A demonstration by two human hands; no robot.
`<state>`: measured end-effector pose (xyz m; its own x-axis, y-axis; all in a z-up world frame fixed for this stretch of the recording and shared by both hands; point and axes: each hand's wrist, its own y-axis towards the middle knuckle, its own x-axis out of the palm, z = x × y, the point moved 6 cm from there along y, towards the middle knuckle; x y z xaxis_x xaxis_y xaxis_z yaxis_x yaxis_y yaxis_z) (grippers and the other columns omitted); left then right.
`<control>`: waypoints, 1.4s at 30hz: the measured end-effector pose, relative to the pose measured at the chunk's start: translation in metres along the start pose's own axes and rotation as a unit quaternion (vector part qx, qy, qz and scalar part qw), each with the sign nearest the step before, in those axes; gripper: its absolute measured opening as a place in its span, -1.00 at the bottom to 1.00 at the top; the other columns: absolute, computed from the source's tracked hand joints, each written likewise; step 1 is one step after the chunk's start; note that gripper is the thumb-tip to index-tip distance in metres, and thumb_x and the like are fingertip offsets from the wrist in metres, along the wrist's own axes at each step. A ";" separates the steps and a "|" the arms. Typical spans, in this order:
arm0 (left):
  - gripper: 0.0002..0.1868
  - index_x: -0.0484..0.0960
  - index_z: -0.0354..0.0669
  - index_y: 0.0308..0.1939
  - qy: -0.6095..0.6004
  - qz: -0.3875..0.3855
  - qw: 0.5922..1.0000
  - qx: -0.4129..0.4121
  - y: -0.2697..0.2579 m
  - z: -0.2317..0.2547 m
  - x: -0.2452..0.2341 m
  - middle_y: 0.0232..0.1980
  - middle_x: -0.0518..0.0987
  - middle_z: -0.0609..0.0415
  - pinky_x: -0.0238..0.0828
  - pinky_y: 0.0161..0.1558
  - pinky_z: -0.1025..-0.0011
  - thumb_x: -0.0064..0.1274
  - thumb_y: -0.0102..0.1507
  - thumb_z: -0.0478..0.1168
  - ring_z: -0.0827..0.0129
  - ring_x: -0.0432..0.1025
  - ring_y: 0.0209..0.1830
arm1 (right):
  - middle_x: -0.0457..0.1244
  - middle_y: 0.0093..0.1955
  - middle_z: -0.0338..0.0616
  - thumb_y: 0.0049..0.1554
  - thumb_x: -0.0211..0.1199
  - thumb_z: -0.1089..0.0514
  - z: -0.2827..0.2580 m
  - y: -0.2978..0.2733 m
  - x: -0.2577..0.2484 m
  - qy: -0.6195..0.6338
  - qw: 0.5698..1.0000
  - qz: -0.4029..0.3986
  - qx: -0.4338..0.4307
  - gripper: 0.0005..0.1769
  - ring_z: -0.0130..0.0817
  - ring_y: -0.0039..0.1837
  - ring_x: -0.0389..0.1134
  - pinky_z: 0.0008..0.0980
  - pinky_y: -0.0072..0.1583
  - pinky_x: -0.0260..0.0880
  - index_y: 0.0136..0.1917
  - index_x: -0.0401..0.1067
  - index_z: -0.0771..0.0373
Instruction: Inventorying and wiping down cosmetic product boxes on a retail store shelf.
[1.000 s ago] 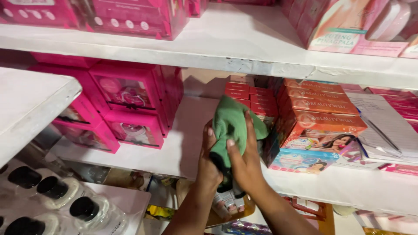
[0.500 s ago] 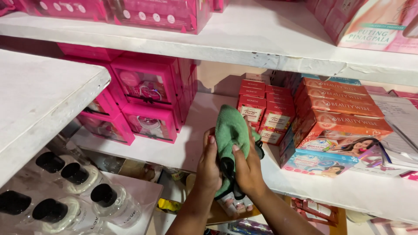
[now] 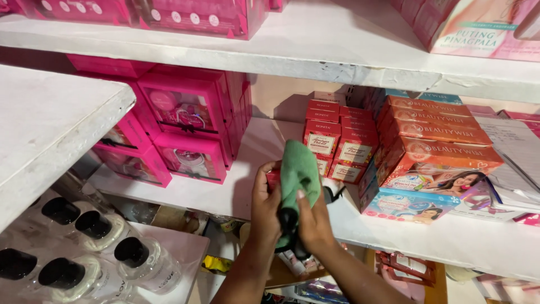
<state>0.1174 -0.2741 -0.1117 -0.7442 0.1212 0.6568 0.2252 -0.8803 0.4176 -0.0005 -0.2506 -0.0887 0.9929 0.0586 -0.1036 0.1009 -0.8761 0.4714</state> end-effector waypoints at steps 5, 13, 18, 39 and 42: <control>-0.67 0.46 -0.33 0.18 0.019 0.030 0.999 0.014 0.007 0.000 -0.012 0.04 0.59 -0.08 0.40 0.12 0.35 -0.14 0.44 -0.17 0.29 0.47 0.02 | 0.36 0.16 0.08 0.32 0.06 -0.08 0.038 0.016 -0.040 0.037 0.992 0.020 0.123 -0.40 -0.17 0.18 0.35 -0.18 0.25 0.32 0.38 0.35 0.48; -0.65 0.45 -0.25 0.12 0.119 0.101 0.987 0.031 0.005 -0.009 -0.031 -0.02 0.49 -0.02 0.41 0.01 0.36 -0.20 0.48 -0.04 0.34 0.44 -0.07 | 0.36 0.07 -0.18 0.06 0.26 0.00 0.038 0.013 -0.028 0.193 0.953 -0.131 0.192 -0.43 -0.38 0.07 0.42 -0.32 0.11 0.47 0.32 0.32 0.19; -0.44 0.48 -0.27 0.04 -0.163 0.069 0.968 -0.180 0.005 -0.033 -0.026 -0.07 0.60 -0.11 0.51 -0.03 0.21 -0.18 0.45 0.23 0.16 0.52 -0.11 | 0.45 -0.08 0.00 0.27 0.21 -0.07 0.026 0.016 -0.038 -0.131 0.988 0.034 0.080 -0.52 -0.21 -0.01 0.44 -0.30 0.09 0.45 0.19 0.51 0.40; -0.43 0.48 -0.32 0.33 -0.036 0.027 0.991 -0.127 -0.014 -0.019 -0.005 0.20 0.60 -0.10 0.44 0.17 0.27 -0.26 0.48 0.08 0.26 0.51 0.12 | -0.22 0.68 0.19 0.33 -0.12 -0.06 -0.024 -0.031 0.008 -0.103 0.994 -0.027 -0.001 -0.12 0.10 0.71 -0.28 -0.04 0.60 -0.41 0.66 -0.41 0.43; -0.48 0.41 -0.20 0.34 -0.181 0.040 0.965 -0.187 -0.022 -0.033 -0.009 0.23 0.57 0.00 0.42 0.20 0.22 -0.27 0.44 0.04 0.30 0.49 0.17 | -0.28 0.77 0.27 0.38 -0.12 0.01 -0.058 -0.061 0.028 -0.173 0.966 -0.096 -0.167 -0.31 0.21 0.78 -0.39 0.02 0.65 -0.55 0.66 -0.09 0.38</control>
<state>0.0983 -0.2706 -0.1474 -0.4506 0.1381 0.8820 -0.0193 -0.9892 0.1451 0.0245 -0.1677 -0.0691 0.8790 -0.0099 -0.4766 0.3531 -0.6582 0.6649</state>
